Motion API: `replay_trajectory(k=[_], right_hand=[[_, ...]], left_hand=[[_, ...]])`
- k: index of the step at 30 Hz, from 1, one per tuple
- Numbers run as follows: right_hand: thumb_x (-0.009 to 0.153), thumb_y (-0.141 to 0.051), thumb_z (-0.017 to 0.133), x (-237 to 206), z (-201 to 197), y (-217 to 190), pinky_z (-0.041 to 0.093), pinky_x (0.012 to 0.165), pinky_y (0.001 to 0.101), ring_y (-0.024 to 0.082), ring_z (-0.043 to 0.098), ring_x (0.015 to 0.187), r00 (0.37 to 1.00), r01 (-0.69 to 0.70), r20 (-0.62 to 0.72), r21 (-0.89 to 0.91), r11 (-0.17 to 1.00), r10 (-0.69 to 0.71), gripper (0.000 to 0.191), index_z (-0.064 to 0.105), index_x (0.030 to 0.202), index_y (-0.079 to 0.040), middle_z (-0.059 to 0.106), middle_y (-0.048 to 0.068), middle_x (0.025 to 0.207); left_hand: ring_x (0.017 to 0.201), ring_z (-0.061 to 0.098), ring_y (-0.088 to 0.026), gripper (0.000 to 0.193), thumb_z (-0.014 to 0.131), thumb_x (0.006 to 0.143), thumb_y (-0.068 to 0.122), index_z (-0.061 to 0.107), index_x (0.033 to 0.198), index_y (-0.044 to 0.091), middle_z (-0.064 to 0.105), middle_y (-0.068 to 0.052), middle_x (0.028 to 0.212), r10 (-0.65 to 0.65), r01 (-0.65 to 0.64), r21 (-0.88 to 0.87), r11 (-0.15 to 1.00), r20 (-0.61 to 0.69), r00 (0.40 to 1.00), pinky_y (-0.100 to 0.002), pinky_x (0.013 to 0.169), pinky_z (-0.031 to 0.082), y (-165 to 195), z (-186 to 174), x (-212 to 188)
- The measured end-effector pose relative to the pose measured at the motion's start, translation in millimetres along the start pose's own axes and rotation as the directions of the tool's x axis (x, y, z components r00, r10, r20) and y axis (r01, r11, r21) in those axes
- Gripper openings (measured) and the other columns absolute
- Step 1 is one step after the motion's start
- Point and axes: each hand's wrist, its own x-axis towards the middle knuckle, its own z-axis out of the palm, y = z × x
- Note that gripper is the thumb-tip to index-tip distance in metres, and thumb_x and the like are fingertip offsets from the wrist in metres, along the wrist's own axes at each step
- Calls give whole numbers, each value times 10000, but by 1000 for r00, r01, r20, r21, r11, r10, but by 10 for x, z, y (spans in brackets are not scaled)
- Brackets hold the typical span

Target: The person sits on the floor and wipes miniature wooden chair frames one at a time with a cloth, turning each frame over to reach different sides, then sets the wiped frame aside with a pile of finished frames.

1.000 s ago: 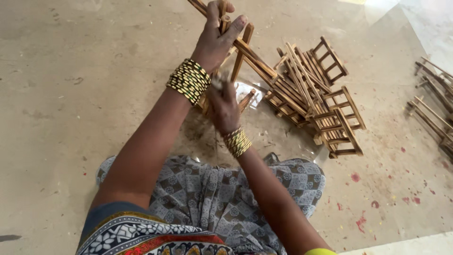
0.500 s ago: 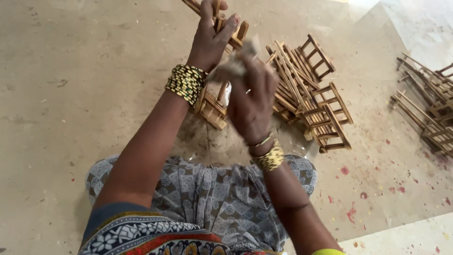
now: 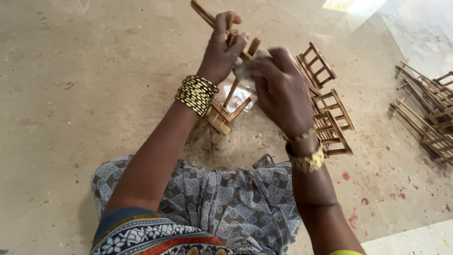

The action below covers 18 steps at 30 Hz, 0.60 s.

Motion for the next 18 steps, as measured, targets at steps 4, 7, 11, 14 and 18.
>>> replay_trajectory(k=[4, 7, 11, 14, 18], right_hand=[[1021, -87, 717, 165, 232, 134, 601, 687, 269, 131, 679, 849, 997, 68, -36, 168, 984, -63, 67, 742, 1084, -90, 680, 80, 1130], [1014, -79, 704, 94, 176, 132, 602, 665, 239, 144, 685, 869, 995, 103, -25, 269, 958, -100, 135, 757, 1137, -94, 716, 80, 1113], [993, -103, 735, -230, -142, -43, 599, 688, 243, 163, 696, 905, 996, 94, -33, 241, 966, -89, 167, 761, 1157, -97, 725, 94, 1136], [947, -144, 772, -305, -288, -125, 602, 692, 246, 154, 703, 899, 1000, 27, -20, 216, 976, -23, 196, 769, 1139, -111, 715, 115, 1160], [937, -123, 784, -183, -265, -103, 575, 625, 253, 144, 686, 804, 997, -52, 70, 257, 965, 35, 179, 794, 1115, -115, 739, 77, 1090]], left_hand=[[873, 627, -108, 369, 634, 1020, 143, 413, 1314, 124, 542, -31, 1264, -137, 138, -65, 988, 25, 990, -306, 760, 596, 52, -47, 24], [883, 626, -101, 354, 597, 1024, 143, 414, 1326, 130, 546, -26, 1244, -192, 195, -92, 976, 43, 980, -308, 785, 591, 82, -160, -29], [1020, 620, -95, 332, 579, 1068, 118, 436, 1368, 121, 549, -26, 1332, -29, 31, -60, 998, 30, 999, -304, 951, 579, 83, -187, -92], [990, 633, -86, 344, 590, 1057, 140, 457, 1374, 127, 582, -14, 1250, -52, 52, -45, 998, 0, 999, -295, 932, 576, 80, -160, -89], [932, 636, -73, 400, 604, 1046, 170, 499, 1432, 148, 642, -2, 1031, -161, 160, -27, 987, -22, 987, -287, 910, 571, 118, -204, -79]])
